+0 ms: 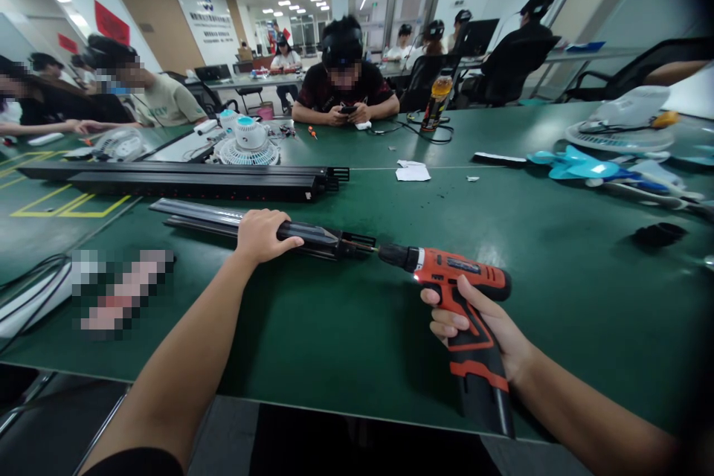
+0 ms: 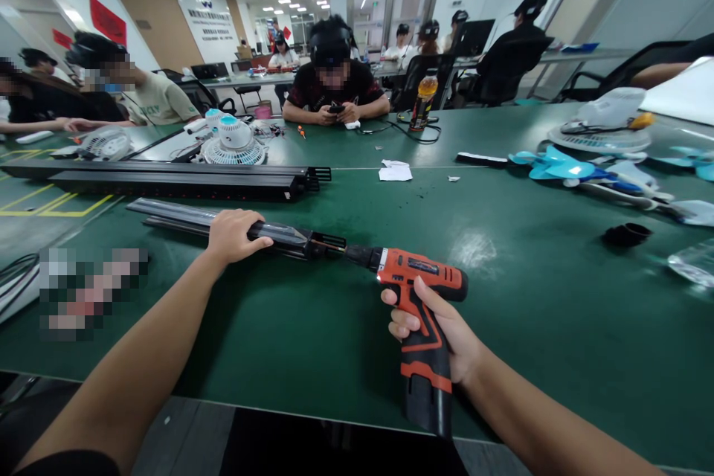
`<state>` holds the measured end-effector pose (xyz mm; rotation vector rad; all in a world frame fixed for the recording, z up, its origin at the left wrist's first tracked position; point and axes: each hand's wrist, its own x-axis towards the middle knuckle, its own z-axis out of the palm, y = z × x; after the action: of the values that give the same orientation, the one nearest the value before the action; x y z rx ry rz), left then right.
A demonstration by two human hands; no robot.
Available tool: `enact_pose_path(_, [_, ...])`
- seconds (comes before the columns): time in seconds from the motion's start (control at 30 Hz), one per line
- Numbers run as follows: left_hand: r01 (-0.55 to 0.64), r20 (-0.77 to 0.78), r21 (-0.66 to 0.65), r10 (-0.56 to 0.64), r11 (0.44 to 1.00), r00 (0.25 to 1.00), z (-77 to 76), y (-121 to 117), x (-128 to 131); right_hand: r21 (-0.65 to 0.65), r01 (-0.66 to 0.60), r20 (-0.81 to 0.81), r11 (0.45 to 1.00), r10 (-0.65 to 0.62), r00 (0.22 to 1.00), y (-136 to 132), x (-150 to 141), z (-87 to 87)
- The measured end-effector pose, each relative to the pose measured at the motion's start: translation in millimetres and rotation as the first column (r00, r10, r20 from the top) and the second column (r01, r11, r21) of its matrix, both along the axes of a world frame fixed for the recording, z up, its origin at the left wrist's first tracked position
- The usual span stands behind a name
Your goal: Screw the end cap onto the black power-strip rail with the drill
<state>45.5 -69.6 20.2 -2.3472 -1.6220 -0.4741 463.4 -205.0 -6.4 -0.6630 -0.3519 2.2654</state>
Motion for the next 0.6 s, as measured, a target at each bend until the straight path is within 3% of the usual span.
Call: enact_pose_path(0.6, [0.007, -0.038, 0.003, -0.007, 1.000, 0.999, 0.0, 2.1, -0.9, 0.046, -0.018, -0.011, 0.999, 0.018, 1.000, -0.5, 0.1, -1.9])
